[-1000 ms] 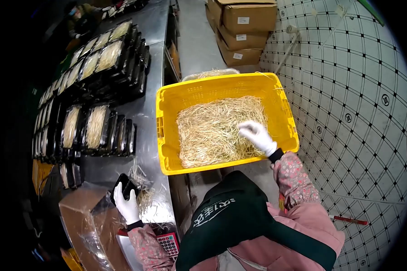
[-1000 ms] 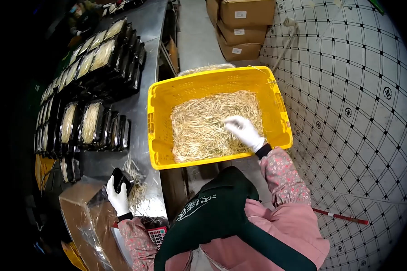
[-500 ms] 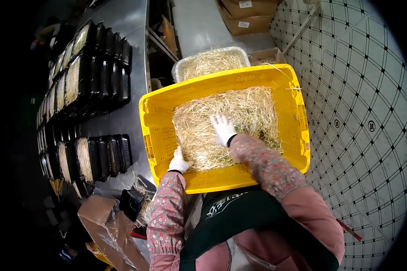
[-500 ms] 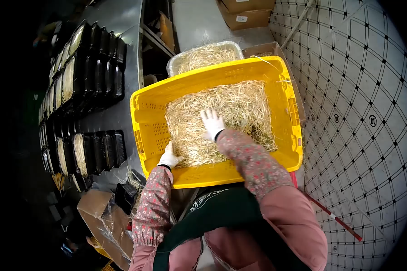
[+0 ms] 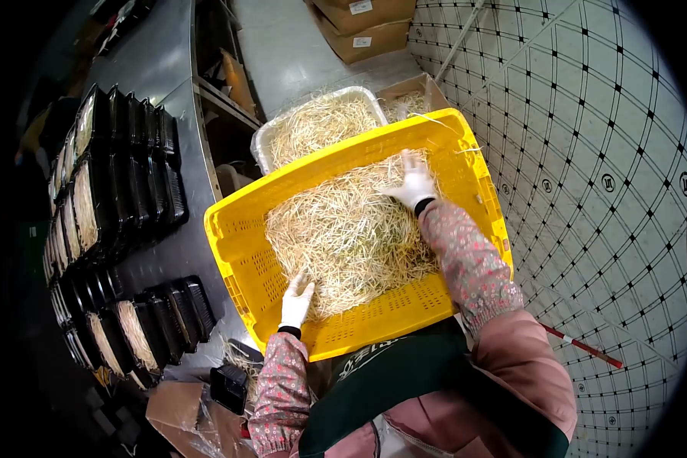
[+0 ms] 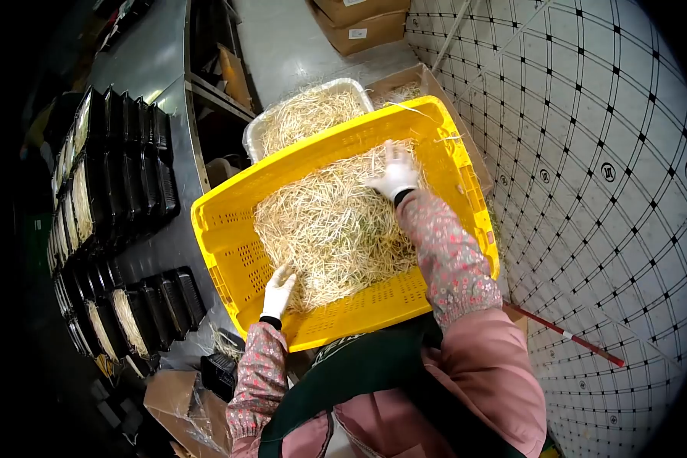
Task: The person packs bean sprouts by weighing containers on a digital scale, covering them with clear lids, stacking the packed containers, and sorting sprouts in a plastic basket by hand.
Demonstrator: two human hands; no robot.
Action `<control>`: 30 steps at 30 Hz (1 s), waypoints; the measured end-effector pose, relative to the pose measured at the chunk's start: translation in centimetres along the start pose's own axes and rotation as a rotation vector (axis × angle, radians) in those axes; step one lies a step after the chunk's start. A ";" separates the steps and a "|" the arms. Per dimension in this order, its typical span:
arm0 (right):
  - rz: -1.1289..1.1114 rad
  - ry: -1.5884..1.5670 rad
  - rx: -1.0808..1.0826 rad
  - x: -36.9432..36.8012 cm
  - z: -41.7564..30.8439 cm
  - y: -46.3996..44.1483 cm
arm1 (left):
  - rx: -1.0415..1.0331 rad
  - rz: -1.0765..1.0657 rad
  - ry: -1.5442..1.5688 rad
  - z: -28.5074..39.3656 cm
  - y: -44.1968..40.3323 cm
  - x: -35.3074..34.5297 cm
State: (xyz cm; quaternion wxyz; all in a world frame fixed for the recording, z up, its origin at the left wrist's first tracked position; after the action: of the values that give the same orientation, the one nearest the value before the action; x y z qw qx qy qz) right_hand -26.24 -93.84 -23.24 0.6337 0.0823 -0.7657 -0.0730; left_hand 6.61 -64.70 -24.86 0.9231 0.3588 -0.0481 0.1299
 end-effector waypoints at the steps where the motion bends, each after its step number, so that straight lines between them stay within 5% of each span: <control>1: -0.004 -0.002 -0.006 -0.4 0.2 -0.4 | 0.015 -0.034 0.098 0.4 -0.1 -0.8; 3: -0.346 -0.067 -0.030 -3.8 0.5 -0.1 | -0.039 -0.058 0.128 0.0 -0.5 -1.8; 4: -0.201 -0.050 0.108 -4.9 -1.7 1.1 | -0.035 -0.065 0.127 0.5 -0.3 -2.3; 5: -0.383 -0.193 0.016 -2.6 -4.3 3.5 | 0.109 -0.059 0.218 0.8 -0.1 -3.0; 7: -0.544 -0.132 0.202 -6.4 -8.8 7.3 | 0.250 -0.043 0.460 -1.3 -0.7 -4.1; 11: -0.617 -0.305 0.665 -3.5 -15.4 16.9 | 0.394 -0.092 0.543 -2.7 -1.4 -5.0; 14: -0.573 -0.554 0.849 -7.0 -13.4 13.0 | 0.405 0.066 0.450 -4.6 -1.9 -4.3; 16: -0.664 -0.614 0.413 -6.4 -8.7 6.3 | 0.403 0.049 0.462 -3.7 -1.6 -4.2; 18: -0.449 -0.549 0.108 -4.5 -4.2 1.4 | 0.393 0.106 0.400 -3.8 -1.8 -3.5; 21: -0.263 -0.330 0.106 -4.7 -5.6 1.7 | 0.269 0.168 0.383 -3.2 -2.5 -3.6; 25: -0.581 0.070 0.364 -7.7 -15.3 10.4 | 0.301 0.209 0.478 -1.7 -2.4 -4.6; 26: -0.784 -0.285 0.384 -5.6 -16.8 13.0 | 0.347 0.233 0.515 -1.8 -2.4 -4.7; 28: -0.733 -0.283 0.517 -4.8 -17.5 14.9 | 0.322 0.104 0.830 -7.9 -5.4 -4.2; 30: -0.611 -0.552 0.589 -2.8 -14.6 10.4 | 0.293 0.162 0.618 -5.9 -4.2 -2.7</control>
State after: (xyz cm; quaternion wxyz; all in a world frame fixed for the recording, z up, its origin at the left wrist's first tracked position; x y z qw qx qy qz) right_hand -11.73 -83.21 -20.97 0.3072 0.4557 -0.8337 -0.0549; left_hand 5.19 -64.28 -32.44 0.8195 0.4261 0.2245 0.3107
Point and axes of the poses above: each hand's wrist, its own y-axis away from the middle knuckle, its own x-axis out of the back of the hand, z = x × y, the point moved 6 cm from there along -y, towards the middle knuckle, and after that the axes turned 9 degrees about y, right-handed, at the moved point
